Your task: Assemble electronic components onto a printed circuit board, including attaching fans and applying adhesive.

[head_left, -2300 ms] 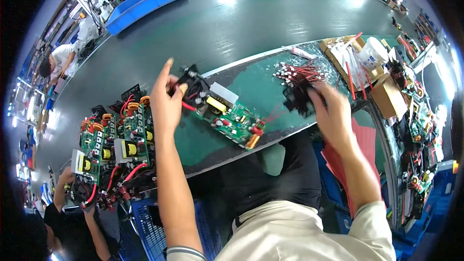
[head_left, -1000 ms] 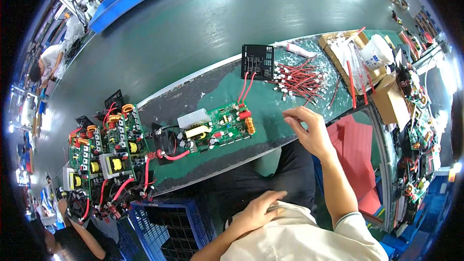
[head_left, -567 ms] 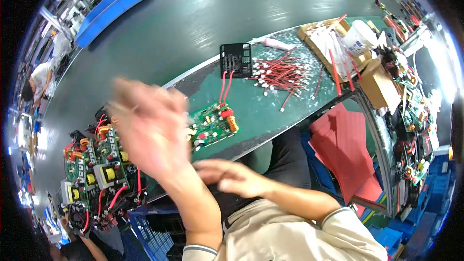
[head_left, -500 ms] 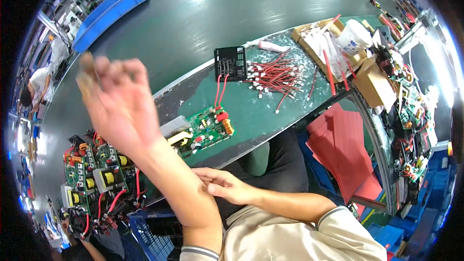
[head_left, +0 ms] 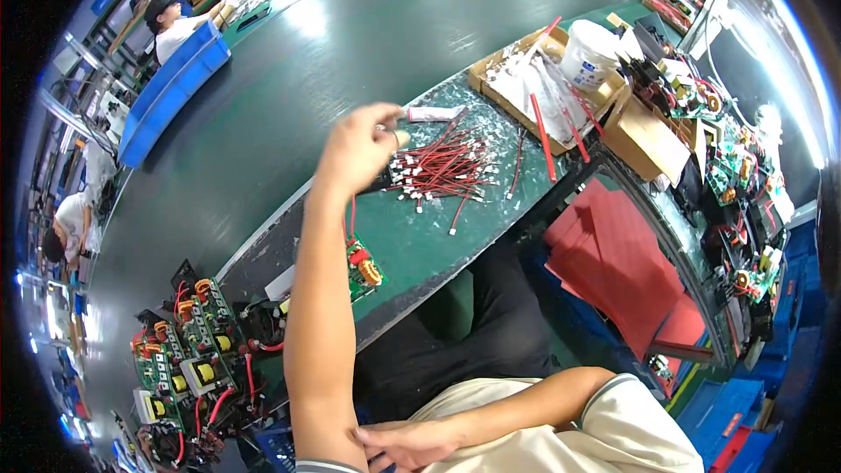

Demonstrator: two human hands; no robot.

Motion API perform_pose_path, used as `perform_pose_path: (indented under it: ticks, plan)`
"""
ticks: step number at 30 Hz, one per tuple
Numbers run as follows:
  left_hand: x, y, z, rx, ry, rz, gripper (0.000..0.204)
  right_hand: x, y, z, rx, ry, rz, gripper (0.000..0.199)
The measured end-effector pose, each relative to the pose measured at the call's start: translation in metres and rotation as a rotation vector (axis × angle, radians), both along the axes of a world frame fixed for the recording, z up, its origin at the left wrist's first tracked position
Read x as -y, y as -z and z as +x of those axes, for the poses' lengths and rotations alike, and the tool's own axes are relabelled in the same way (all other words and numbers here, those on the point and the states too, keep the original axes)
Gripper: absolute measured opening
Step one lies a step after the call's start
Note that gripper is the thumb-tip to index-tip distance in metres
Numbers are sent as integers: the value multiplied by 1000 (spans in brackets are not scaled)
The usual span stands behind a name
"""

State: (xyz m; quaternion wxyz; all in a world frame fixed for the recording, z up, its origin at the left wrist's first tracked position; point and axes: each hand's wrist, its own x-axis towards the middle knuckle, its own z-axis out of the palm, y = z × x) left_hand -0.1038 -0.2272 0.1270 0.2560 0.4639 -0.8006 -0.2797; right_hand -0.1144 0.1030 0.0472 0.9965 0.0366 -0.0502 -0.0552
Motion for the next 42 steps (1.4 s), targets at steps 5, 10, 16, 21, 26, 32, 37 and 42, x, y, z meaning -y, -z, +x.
perform_pose_path:
  ticks: [5,10,16,21,26,32,37,42]
  plan:
    - [-69,34,-36,77,95,24,37,40,19,-90,-572,144,-453,64]
    - [-115,79,-40,358,82,-158,51,79,11,-178,-1010,594,-705,35]
    - [-72,38,-22,-21,-105,195,42,148,3,-211,-1503,985,-1071,24]
    - [-48,28,2,-368,-95,235,32,225,14,-200,-1683,950,-1526,24]
    - [-78,45,-15,16,55,-114,34,240,17,-207,-1692,970,-1358,26]
    - [-101,84,-18,360,-78,-270,16,231,31,-201,-1686,1102,-1419,26]
    - [-90,60,-7,283,-3,-186,16,241,33,-210,-1852,1087,-1506,25]
    - [-98,79,-19,384,72,-217,24,244,36,-209,-1866,1085,-1530,25]
